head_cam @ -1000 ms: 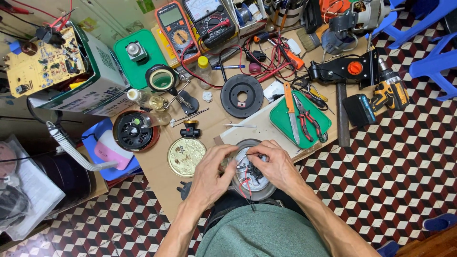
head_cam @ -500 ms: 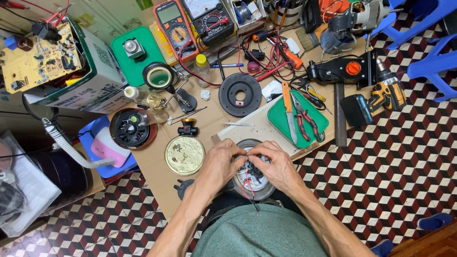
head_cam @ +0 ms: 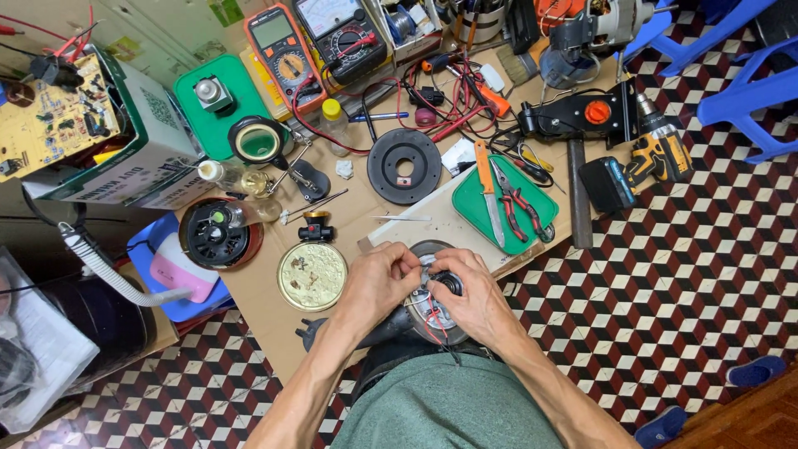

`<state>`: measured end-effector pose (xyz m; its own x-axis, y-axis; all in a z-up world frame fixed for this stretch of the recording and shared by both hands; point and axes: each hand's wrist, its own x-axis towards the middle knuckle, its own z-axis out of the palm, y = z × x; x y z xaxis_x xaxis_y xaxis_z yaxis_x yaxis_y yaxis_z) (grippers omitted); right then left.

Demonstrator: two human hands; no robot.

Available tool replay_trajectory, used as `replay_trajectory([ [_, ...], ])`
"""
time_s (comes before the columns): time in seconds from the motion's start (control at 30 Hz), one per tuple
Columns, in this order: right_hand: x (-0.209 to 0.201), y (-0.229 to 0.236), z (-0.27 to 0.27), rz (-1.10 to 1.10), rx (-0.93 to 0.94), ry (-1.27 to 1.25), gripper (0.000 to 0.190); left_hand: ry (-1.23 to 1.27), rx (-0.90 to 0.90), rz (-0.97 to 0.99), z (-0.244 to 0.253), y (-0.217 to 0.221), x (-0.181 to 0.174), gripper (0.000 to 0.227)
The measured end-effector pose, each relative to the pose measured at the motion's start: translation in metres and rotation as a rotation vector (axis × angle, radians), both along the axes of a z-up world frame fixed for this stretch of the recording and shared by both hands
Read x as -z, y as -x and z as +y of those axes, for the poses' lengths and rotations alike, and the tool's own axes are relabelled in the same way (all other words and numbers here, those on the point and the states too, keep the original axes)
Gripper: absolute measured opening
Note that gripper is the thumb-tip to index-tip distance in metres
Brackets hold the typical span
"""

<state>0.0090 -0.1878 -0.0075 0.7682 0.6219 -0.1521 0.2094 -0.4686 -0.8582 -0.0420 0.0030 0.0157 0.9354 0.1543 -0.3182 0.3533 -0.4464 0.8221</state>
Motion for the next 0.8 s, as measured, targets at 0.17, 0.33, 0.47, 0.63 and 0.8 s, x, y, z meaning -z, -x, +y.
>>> replay_trajectory([
  [0.17, -0.009, 0.002, 0.004, 0.088, 0.082, 0.039, 0.024, 0.036, -0.044, 0.029, -0.003, -0.001, 0.000, 0.017],
  [0.33, -0.011, 0.010, 0.006, 0.056, 0.108, 0.057, 0.027, -0.073, 0.080, -0.006, 0.002, -0.004, 0.004, 0.017],
  [0.47, -0.028, 0.013, 0.009, 0.070, 0.164, 0.173, 0.034, -0.198, 0.244, 0.031, 0.004, -0.010, 0.001, 0.017],
  [0.63, -0.030, 0.014, 0.008, 0.204, 0.175, 0.199, 0.039, -0.241, 0.318, 0.091, 0.011, -0.017, -0.003, 0.020],
  [0.8, -0.032, 0.015, 0.012, 0.248, 0.094, 0.122, 0.041, -0.289, 0.358, 0.176, 0.019, -0.018, -0.013, 0.019],
])
